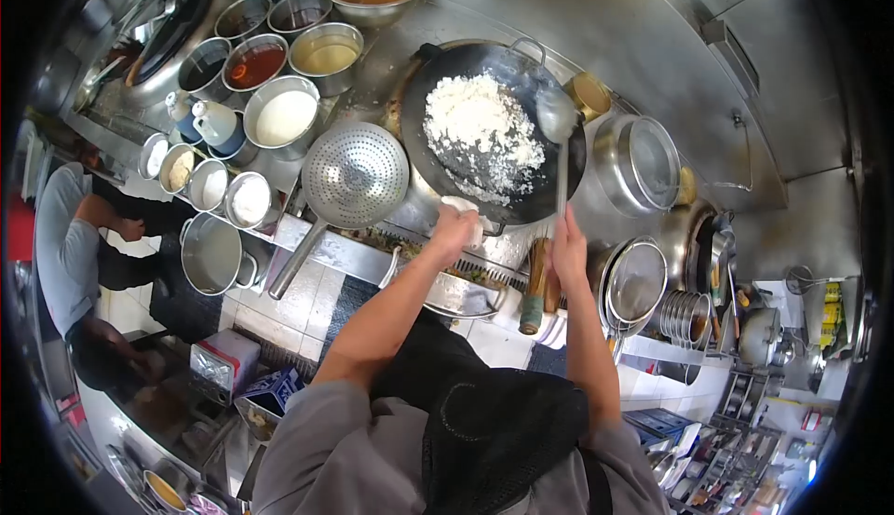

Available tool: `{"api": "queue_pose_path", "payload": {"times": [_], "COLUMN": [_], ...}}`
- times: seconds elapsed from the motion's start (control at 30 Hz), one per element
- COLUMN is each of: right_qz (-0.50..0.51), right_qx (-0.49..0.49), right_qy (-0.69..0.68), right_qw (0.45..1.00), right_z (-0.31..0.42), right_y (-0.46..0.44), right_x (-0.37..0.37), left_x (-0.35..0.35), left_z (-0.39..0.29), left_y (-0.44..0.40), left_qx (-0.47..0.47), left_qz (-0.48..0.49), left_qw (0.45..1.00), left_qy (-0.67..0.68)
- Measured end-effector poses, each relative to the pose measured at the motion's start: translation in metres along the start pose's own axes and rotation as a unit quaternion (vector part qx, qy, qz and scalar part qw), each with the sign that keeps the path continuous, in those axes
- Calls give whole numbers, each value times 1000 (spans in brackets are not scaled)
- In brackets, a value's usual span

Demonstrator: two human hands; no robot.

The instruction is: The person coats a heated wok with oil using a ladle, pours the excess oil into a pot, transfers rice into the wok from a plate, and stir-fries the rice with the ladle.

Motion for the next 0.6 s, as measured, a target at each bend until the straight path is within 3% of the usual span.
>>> {"api": "queue_pose_path", "payload": {"times": [0.07,0.13,0.17,0.2,0.27,0.33,0.37,0.43,0.47,0.53,0.6], "right_qz": [84,115,149,150,133,127,125,157,153,106,87], "right_qx": [54,43,-8,-10,-209,-330,-328,-189,-184,-33,-78], "right_qy": [-57,-24,54,48,230,222,222,323,324,335,308], "right_qw": [993,992,987,987,941,909,910,914,915,936,944], "right_z": [10,28,13,0,-11,-9,4,34,43,43,12], "right_y": [-25,-17,-27,-29,-23,-8,3,27,35,40,17], "right_x": [46,72,70,59,28,-10,-27,-56,-60,-70,-64], "left_x": [-1,6,7,6,4,4,3,5,5,6,6], "left_z": [-2,-17,-14,-3,19,22,17,10,9,7,3], "left_y": [-5,12,12,5,-17,-17,-10,-3,-1,2,4], "left_qx": [-4,-37,-19,-14,5,5,1,-3,3,8,2], "left_qz": [24,90,33,32,31,56,32,12,19,30,56], "left_qw": [1000,995,999,999,999,998,999,1000,1000,998,998], "left_qy": [-5,-2,32,29,26,13,7,0,23,45,29]}}
Point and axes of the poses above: each hand's wrist, its own y-axis away from the middle knuckle, its own x-axis out of the palm, z = x × y, the point moved 5 cm from there along -y, towards the middle knuckle, and after that the axes turned 12 degrees about -z, right-handed, at the moved point
